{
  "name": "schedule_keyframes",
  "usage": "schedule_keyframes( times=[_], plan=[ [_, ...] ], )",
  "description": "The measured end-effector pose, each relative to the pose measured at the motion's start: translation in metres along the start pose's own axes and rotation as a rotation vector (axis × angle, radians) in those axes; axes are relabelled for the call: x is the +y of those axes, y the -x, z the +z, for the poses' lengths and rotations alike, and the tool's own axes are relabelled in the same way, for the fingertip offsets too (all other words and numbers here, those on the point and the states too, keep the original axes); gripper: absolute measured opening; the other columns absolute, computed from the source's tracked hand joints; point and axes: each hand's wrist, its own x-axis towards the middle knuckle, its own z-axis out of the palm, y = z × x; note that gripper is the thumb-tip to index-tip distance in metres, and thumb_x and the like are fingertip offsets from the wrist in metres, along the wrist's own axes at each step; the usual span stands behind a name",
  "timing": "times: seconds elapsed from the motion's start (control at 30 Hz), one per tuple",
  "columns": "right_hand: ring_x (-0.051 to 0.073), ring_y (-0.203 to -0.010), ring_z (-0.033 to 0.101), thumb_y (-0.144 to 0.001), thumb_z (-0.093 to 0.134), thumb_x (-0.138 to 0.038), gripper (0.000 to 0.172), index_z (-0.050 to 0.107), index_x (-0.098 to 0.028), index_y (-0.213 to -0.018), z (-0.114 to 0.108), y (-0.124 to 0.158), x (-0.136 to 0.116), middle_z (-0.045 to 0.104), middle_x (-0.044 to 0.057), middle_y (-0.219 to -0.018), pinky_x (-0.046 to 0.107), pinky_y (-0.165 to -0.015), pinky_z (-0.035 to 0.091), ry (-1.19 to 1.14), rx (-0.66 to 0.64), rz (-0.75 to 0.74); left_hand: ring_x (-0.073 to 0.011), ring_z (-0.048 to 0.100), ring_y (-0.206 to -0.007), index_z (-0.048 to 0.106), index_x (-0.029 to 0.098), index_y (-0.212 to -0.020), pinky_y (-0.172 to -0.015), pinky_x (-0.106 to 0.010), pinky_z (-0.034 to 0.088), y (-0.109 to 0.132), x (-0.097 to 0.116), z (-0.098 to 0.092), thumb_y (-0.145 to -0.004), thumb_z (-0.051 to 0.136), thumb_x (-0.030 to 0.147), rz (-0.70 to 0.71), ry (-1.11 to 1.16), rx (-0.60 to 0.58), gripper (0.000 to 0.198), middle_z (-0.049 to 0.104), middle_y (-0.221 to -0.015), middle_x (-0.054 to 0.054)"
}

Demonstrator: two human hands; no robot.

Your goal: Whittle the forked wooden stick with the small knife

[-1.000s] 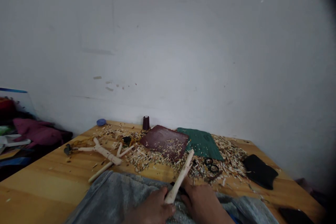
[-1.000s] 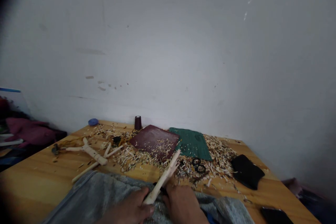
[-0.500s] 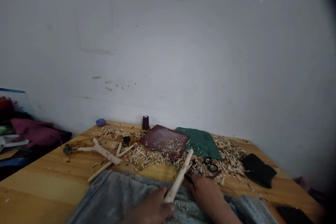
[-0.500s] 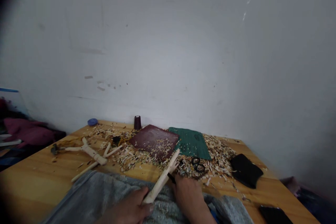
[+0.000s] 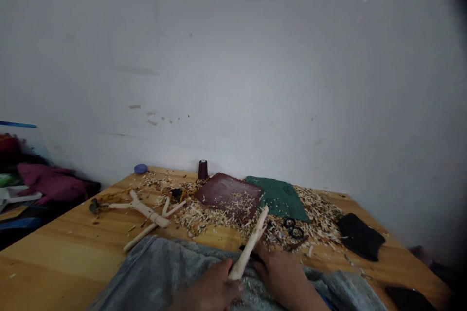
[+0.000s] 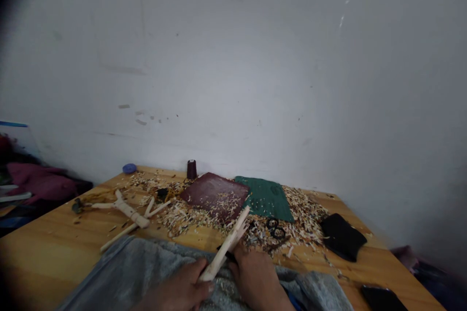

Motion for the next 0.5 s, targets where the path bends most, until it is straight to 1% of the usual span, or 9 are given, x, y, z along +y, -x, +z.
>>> schedule_keyframes(
  times=[0.1,0.17,0.2,0.27,0.37,0.43,0.5],
  plan=[
    [0.026,-0.078,0.066,-0.088,0.041,-0.031,0.029,0.062,-0.025,-0.107,-0.001,-0.006,0.01,0.07,0.008,-0.088,0.031,-0.065,0.042,0.059,-0.016,0.118,-0.012,0.051,-0.052,0.046,0.022,-0.086,-0.046,-0.021,0.033,0.001,0.004,-0.001,-0.081,0.042,0.033,0.002,-0.011,-0.001,0.013,0.055,-0.067,0.003],
    [0.026,-0.079,0.065,-0.088,0.041,-0.03,0.028,0.065,-0.022,-0.099,-0.003,-0.007,0.013,0.07,0.01,-0.086,0.032,-0.065,0.043,0.083,-0.038,0.162,-0.0106,0.049,-0.048,0.046,0.022,-0.086,-0.045,-0.02,0.033,0.002,0.006,-0.002,-0.081,0.042,0.032,0.01,0.0,-0.013,0.012,0.055,-0.065,0.004],
    [0.026,-0.079,0.065,-0.087,0.041,-0.029,0.027,0.065,-0.022,-0.1,-0.004,-0.007,0.013,0.07,0.01,-0.086,0.032,-0.066,0.043,0.078,-0.041,0.156,-0.0103,0.049,-0.047,0.045,0.022,-0.085,-0.044,-0.02,0.033,0.002,0.006,-0.003,-0.081,0.042,0.031,0.011,0.007,-0.02,0.011,0.054,-0.064,0.004],
    [0.026,-0.081,0.065,-0.086,0.044,-0.027,0.029,0.062,-0.025,-0.108,-0.005,-0.004,0.01,0.07,0.008,-0.09,0.031,-0.067,0.043,0.039,-0.028,0.104,-0.0103,0.049,-0.047,0.046,0.022,-0.085,-0.043,-0.019,0.033,0.002,0.006,-0.003,-0.081,0.042,0.032,0.013,0.01,-0.021,0.011,0.054,-0.063,0.004],
    [0.025,-0.081,0.065,-0.083,0.046,-0.025,0.038,0.055,-0.027,-0.12,-0.006,0.001,0.001,0.07,0.006,-0.094,0.03,-0.068,0.043,-0.004,-0.022,0.029,-0.0106,0.049,-0.048,0.046,0.022,-0.086,-0.042,-0.019,0.034,0.0,0.004,-0.003,-0.082,0.042,0.033,0.018,0.013,-0.019,0.012,0.054,-0.064,0.004],
    [0.024,-0.082,0.065,-0.082,0.047,-0.025,0.04,0.055,-0.024,-0.12,-0.006,0.004,-0.006,0.069,0.007,-0.096,0.029,-0.069,0.042,-0.016,-0.037,-0.008,-0.0108,0.05,-0.048,0.045,0.022,-0.085,-0.042,-0.019,0.034,-0.001,0.003,-0.002,-0.081,0.043,0.033,0.007,0.01,-0.011,0.012,0.053,-0.064,0.004],
    [0.024,-0.084,0.064,-0.081,0.048,-0.027,0.035,0.058,-0.023,-0.114,-0.006,0.006,-0.011,0.069,0.007,-0.1,0.028,-0.071,0.042,-0.039,-0.046,-0.055,-0.011,0.05,-0.048,0.045,0.022,-0.084,-0.042,-0.019,0.034,-0.001,0.003,-0.002,-0.08,0.044,0.031,0.0,0.001,-0.001,0.01,0.052,-0.062,0.005]
  ],
)
